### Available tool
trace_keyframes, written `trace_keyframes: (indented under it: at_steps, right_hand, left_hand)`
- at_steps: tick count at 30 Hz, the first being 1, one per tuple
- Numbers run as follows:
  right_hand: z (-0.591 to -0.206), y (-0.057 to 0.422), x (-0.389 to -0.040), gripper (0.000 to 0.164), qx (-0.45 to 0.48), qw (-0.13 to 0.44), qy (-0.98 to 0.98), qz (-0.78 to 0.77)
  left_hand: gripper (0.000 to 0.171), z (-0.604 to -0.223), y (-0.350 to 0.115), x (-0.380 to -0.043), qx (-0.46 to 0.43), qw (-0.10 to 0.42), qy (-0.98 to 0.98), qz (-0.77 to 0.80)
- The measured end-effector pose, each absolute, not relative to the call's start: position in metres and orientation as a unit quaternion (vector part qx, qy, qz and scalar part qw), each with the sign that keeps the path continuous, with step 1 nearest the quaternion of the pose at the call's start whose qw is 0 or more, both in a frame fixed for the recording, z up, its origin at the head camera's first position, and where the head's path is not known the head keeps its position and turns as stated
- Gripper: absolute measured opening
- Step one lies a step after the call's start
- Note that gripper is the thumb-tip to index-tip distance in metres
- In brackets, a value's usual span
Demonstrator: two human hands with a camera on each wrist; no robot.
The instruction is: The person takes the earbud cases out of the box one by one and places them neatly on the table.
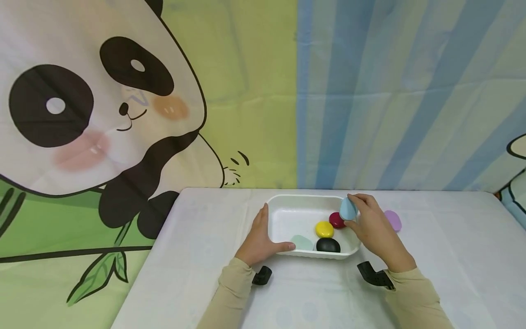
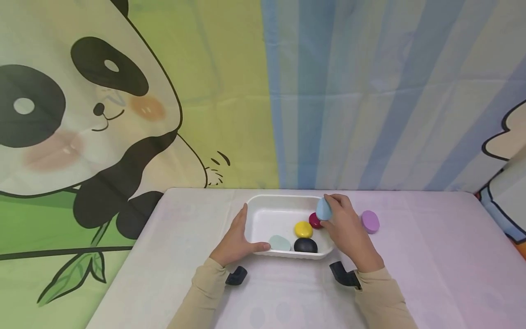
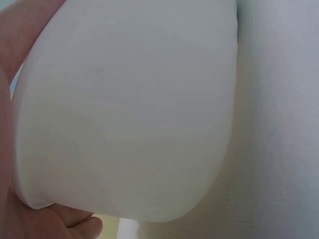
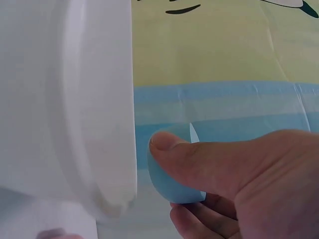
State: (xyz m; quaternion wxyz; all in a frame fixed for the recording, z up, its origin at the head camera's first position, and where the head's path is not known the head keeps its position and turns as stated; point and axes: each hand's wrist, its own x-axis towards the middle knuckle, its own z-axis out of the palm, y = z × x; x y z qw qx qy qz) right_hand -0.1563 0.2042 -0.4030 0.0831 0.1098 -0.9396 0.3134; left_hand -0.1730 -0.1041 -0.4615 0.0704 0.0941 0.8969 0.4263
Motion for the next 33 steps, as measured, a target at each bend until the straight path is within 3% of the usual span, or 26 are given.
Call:
trace_keyframes:
  at_steps: [15,26,33]
  right_hand:
    - [-0.404,0.237,-0.148,0.071,0.101,0.075,-0.946,0.299]
    - [-0.412,0.264,-0.144,0.068,0.128,0.133,-0.942,0.281]
    - [-0.414,0.279,-0.146,0.070,0.126,0.125,-0.947,0.267]
  left_hand:
    - [0.142,-0.463,-0.104,-0.173,0.099,0.067,0.897,0.425]
    - [0.141,-0.462,-0.102,-0.172,0.095,0.073,0.897,0.424]
    - [0.142,-0.461,-0.103,-0.173,0.098,0.070,0.897,0.426]
